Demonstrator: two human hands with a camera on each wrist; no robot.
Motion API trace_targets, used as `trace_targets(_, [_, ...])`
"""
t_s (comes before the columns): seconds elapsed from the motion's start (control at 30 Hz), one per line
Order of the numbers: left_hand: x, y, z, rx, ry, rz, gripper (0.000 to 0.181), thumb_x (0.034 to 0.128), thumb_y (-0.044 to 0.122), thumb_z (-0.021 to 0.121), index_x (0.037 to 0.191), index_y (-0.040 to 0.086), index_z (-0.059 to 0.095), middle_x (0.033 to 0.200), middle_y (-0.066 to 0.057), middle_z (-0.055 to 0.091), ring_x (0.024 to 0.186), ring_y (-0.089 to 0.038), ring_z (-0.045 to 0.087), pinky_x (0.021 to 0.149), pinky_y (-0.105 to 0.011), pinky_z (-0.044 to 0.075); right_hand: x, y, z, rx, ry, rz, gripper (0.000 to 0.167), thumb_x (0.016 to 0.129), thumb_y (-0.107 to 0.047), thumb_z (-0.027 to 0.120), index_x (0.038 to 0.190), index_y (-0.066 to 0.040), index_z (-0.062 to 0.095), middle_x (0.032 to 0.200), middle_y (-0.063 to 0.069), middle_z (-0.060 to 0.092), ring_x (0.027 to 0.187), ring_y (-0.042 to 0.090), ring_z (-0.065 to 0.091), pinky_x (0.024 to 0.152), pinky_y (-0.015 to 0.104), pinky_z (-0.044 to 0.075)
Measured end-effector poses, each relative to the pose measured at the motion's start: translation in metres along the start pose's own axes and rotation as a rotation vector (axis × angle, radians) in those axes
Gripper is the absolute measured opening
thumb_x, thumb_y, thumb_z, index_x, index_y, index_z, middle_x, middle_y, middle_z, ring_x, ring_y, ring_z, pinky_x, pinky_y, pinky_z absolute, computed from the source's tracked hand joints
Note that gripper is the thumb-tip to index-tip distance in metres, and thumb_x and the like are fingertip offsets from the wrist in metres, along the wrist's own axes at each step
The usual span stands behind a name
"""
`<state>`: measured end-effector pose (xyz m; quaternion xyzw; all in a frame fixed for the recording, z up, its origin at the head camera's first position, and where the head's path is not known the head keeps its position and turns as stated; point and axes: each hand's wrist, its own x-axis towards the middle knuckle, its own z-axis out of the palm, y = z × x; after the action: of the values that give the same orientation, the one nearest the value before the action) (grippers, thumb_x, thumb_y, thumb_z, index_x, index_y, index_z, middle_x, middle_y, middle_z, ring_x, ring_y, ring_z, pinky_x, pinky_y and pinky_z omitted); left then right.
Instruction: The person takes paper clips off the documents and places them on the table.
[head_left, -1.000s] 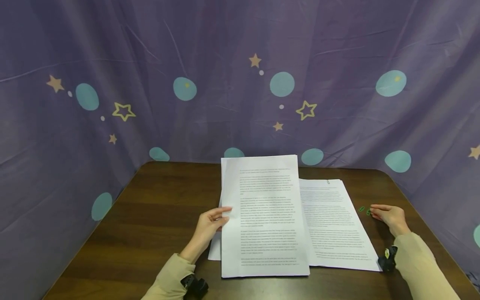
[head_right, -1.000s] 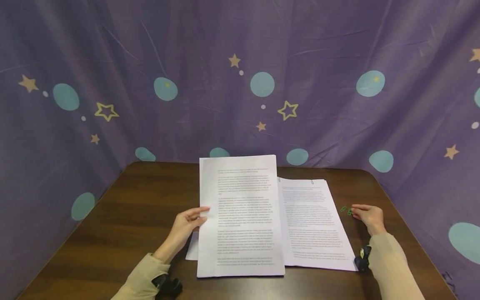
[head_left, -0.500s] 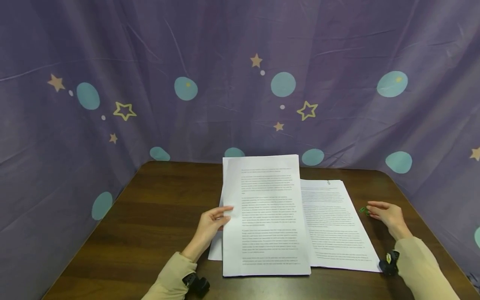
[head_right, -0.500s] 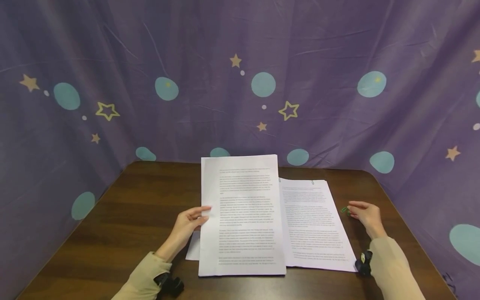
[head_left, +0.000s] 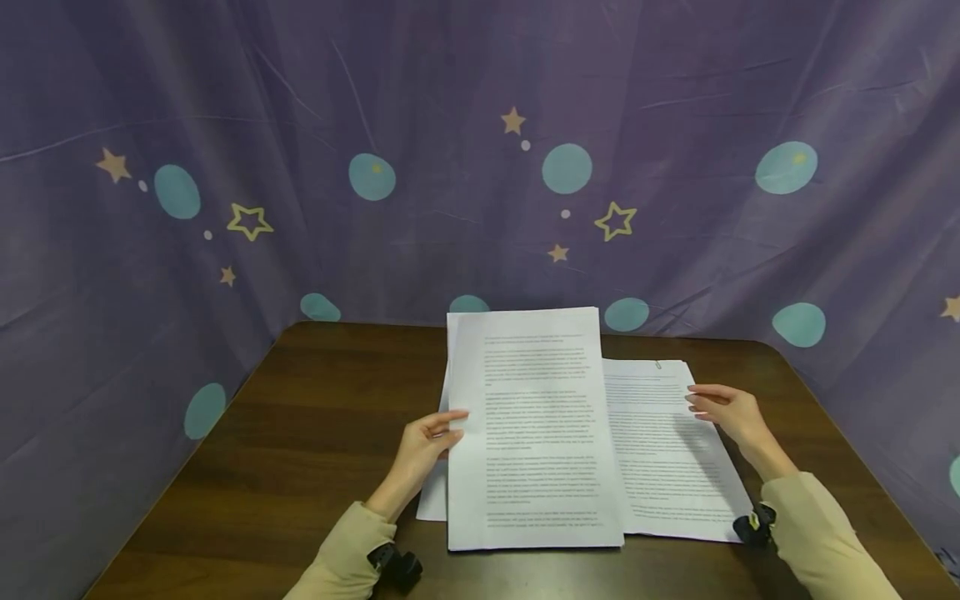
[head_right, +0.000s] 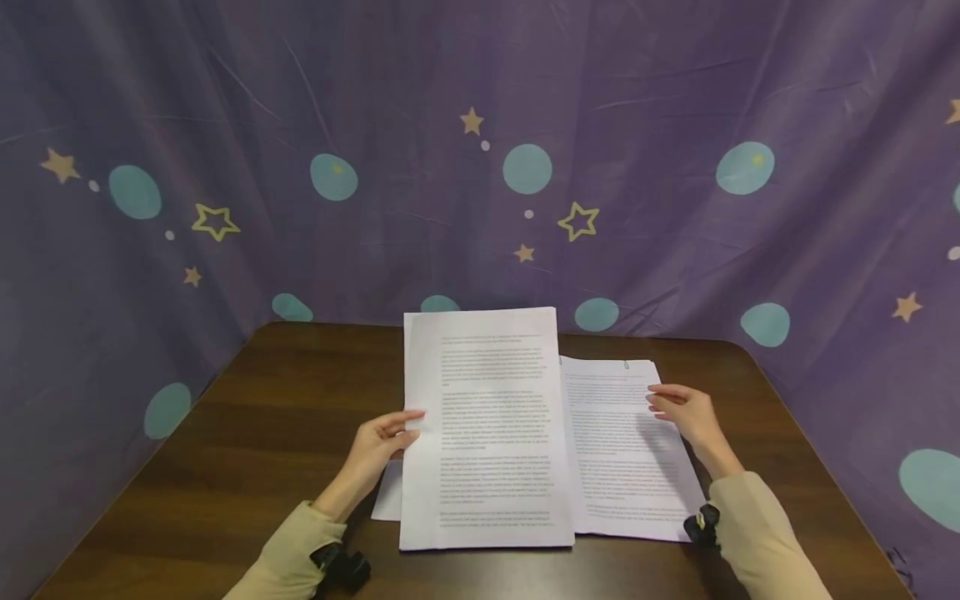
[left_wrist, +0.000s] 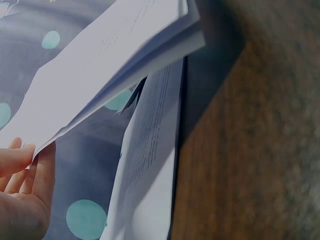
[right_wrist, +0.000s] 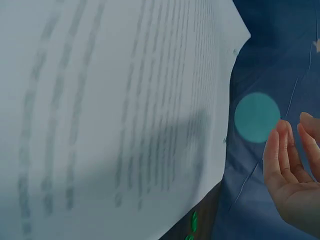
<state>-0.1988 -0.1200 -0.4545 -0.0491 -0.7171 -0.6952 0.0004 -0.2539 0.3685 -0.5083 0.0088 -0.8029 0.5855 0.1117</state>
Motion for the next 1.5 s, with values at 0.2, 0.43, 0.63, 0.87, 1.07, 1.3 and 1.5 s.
trace_targets(0.2, [-0.001,0.006,0.0,-0.004,0.002,-0.021,0.028,0.0769,-0.005,0.061,0.105,-0.004,0.062,0.081,-0.013,0.066,0.055,-0.007,0.052,0.05,-0.021,0.045,0.004,-0.007,0.023,0.001,-0.047,-0.061,0.036,0.081,-0.026,0.064,0.108,-0.002,0.061,0.089,-0.007,0.065,0.074,0.01,0.064,0.062,0.023,0.052])
trace_targets(0.43, [-0.01,0.025,0.004,-0.006,-0.002,-0.006,0.027,0.0772,-0.009,0.059,0.104,-0.008,0.06,0.084,-0.019,0.065,0.056,-0.008,0.054,0.05,-0.02,0.046,-0.009,-0.044,0.052,0.152,-0.236,-0.147,0.032,0.083,-0.014,0.061,0.111,0.002,0.058,0.098,0.005,0.064,0.078,0.015,0.064,0.064,0.026,0.052])
trace_targets(0.63, [-0.01,0.029,0.006,-0.005,-0.002,-0.003,0.028,0.0776,-0.009,0.058,0.105,-0.009,0.06,0.09,-0.023,0.064,0.057,-0.008,0.055,0.05,-0.02,0.046,-0.026,-0.077,0.077,0.186,-0.306,-0.121,0.039,0.085,-0.021,0.06,0.115,0.002,0.055,0.098,0.007,0.063,0.083,0.017,0.063,0.07,0.029,0.052])
trace_targets(0.87, [-0.008,0.028,0.006,-0.018,0.001,0.002,0.028,0.0776,-0.01,0.057,0.106,-0.01,0.059,0.09,-0.025,0.063,0.058,-0.008,0.055,0.051,-0.021,0.047,-0.044,-0.114,0.099,0.197,-0.329,-0.043,0.043,0.086,-0.014,0.057,0.121,0.008,0.046,0.101,0.017,0.061,0.087,0.019,0.062,0.074,0.035,0.051])
trace_targets(1.07, [-0.002,0.016,0.003,-0.034,0.026,0.006,0.028,0.0768,-0.01,0.058,0.104,-0.009,0.06,0.083,-0.02,0.065,0.055,-0.008,0.055,0.049,-0.021,0.046,-0.046,-0.111,0.11,0.182,-0.344,0.05,0.049,0.083,-0.013,0.062,0.126,0.001,0.045,0.104,0.017,0.058,0.087,0.019,0.061,0.075,0.038,0.05])
trace_targets(1.3, [0.005,0.001,-0.002,-0.032,0.058,0.011,0.028,0.0759,-0.009,0.06,0.103,-0.006,0.062,0.08,-0.013,0.067,0.053,-0.007,0.053,0.047,-0.019,0.045,-0.058,-0.137,0.123,0.097,-0.294,0.106,0.053,0.08,-0.009,0.064,0.126,0.007,0.042,0.097,0.017,0.06,0.078,0.013,0.06,0.068,0.035,0.052])
trace_targets(1.5, [0.005,0.001,-0.009,-0.003,0.069,0.004,0.028,0.0754,-0.004,0.063,0.104,-0.003,0.063,0.081,-0.012,0.067,0.054,-0.007,0.053,0.049,-0.022,0.045,-0.06,-0.141,0.133,0.09,-0.23,0.101,0.048,0.08,-0.001,0.061,0.123,0.01,0.043,0.097,0.02,0.06,0.074,0.011,0.06,0.062,0.034,0.052])
